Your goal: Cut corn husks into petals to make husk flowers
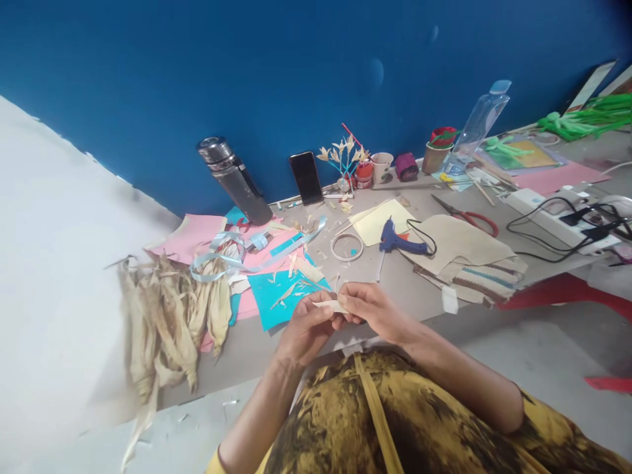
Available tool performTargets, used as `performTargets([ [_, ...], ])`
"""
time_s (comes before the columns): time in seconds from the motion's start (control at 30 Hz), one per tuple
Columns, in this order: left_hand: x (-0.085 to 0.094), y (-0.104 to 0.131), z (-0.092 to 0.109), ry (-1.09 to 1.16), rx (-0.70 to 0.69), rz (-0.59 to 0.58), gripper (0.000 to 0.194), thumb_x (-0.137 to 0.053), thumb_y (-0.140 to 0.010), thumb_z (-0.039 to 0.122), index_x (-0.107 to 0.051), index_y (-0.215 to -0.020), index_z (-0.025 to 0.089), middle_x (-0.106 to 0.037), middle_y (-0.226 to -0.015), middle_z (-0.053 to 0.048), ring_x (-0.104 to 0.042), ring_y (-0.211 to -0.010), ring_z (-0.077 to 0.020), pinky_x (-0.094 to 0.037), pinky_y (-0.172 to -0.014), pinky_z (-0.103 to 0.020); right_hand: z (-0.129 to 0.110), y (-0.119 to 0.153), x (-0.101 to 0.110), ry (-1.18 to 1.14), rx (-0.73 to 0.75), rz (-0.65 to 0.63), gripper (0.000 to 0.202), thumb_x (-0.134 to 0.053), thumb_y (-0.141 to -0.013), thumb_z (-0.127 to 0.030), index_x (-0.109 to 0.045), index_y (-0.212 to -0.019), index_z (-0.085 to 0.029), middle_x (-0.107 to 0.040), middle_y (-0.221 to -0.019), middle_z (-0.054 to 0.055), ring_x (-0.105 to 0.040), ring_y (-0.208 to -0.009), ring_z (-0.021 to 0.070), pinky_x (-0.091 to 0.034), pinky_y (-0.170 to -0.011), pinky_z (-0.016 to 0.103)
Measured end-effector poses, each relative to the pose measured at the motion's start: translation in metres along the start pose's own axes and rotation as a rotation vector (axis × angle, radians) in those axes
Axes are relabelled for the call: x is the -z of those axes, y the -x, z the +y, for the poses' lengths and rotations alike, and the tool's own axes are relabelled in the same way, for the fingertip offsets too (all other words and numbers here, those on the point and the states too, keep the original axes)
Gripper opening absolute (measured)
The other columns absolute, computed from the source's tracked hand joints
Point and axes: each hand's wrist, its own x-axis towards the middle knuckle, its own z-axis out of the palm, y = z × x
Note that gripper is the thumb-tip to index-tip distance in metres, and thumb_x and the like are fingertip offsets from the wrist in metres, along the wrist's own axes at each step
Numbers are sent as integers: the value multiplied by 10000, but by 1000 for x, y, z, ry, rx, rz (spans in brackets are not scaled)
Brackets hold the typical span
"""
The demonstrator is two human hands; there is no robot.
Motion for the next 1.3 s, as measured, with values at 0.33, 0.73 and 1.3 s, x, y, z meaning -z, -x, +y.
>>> performTargets([
  [0.33,-5,0,4,-54,49,69,300,-836,-683,322,-593,-696,147,-635,-669,-31,-561,-608,-129,-412,-623,-263,-15,3,3,263,-10,-3,477,-565,-897,-620,-499,-707,-188,-593,-646,-2,-584,-632,128,-449,-624,248],
  [0.73,-3,10,6,24,132,-29,473,-876,-603,473,-643,-851,146,-677,-797,-82,-611,-707,-183,-466,-688,-313,-14,7,12,122,-60,-122,454,-586,-901,-588,-479,-718,-187,-628,-665,14,-640,-658,157,-461,-649,269],
  [1.3,-11,9,-4,-16,86,21,302,-846,-682,317,-602,-714,142,-651,-699,-47,-588,-671,-142,-426,-681,-263,-9,10,15,149,-46,-85,409,-632,-891,-531,-569,-731,-159,-638,-666,16,-588,-640,130,-456,-644,248],
])
